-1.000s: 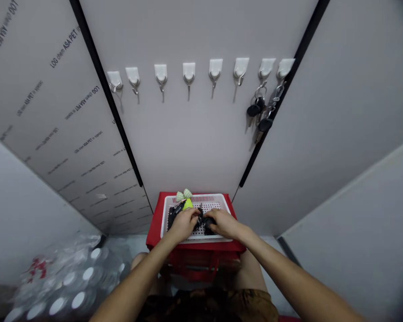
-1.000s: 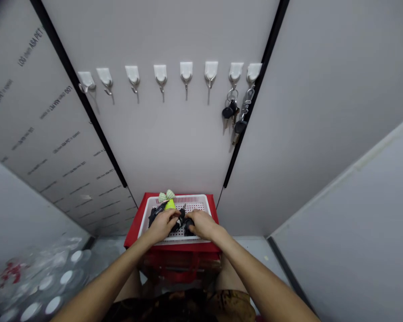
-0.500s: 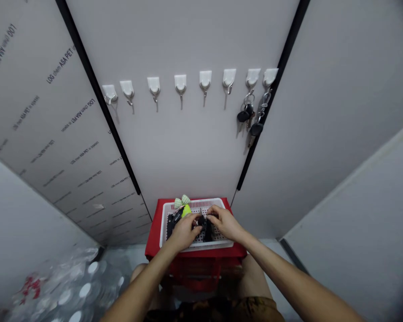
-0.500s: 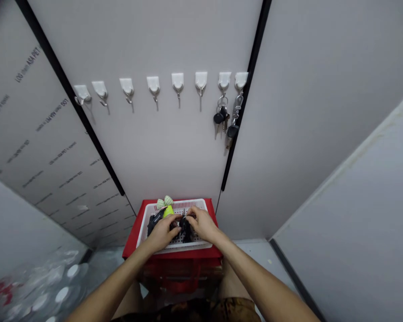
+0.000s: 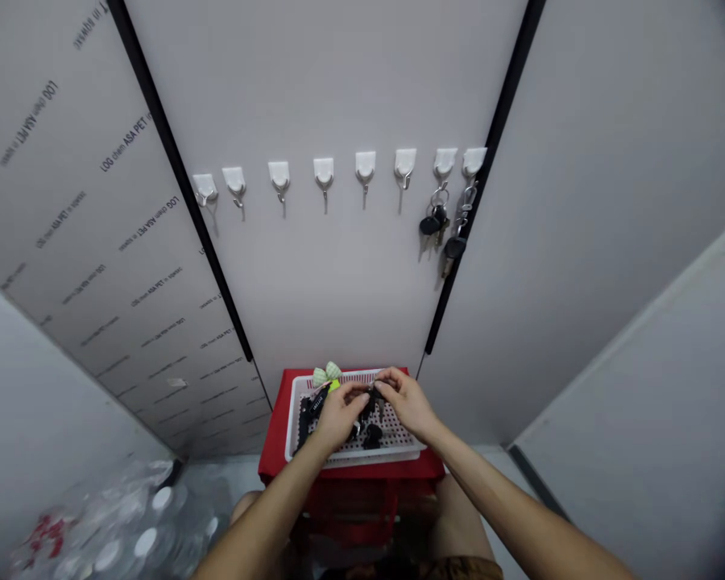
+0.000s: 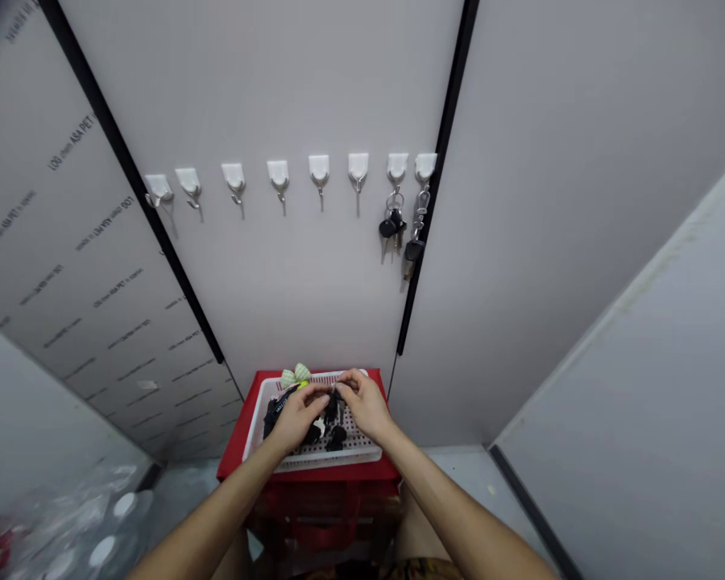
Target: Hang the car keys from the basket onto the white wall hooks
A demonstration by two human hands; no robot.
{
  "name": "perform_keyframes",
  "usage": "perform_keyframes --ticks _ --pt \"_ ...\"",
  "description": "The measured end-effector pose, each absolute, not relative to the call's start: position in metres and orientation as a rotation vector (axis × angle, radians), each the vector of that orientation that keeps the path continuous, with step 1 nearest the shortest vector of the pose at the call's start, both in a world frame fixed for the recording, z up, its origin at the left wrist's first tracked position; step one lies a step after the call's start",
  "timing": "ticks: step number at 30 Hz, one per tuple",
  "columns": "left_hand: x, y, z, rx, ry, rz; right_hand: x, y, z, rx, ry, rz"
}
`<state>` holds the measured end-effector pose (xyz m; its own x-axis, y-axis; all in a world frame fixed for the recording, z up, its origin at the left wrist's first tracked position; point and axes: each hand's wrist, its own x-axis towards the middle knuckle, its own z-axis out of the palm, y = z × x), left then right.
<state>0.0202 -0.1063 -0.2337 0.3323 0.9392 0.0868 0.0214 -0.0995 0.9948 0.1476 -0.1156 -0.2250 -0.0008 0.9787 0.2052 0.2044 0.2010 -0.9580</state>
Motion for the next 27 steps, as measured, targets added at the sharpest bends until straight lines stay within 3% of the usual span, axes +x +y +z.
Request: perform_keyframes --ticks 9,19,27 --pt "0.02 -0.091 -0.2 1.615 1.037 1.007 0.157 -0.117 -0.207 -1.285 -1.52 0.869" --pt "0.027 -0.093 -0.21 1.921 1.134 0.928 0.157 -0.116 -0.208 -1.296 -1.475 0.849" --pt "0.028 -0.084 -0.136 2.116 1.048 0.949 0.163 -0.118 -0.174 -1.193 -1.644 0.665"
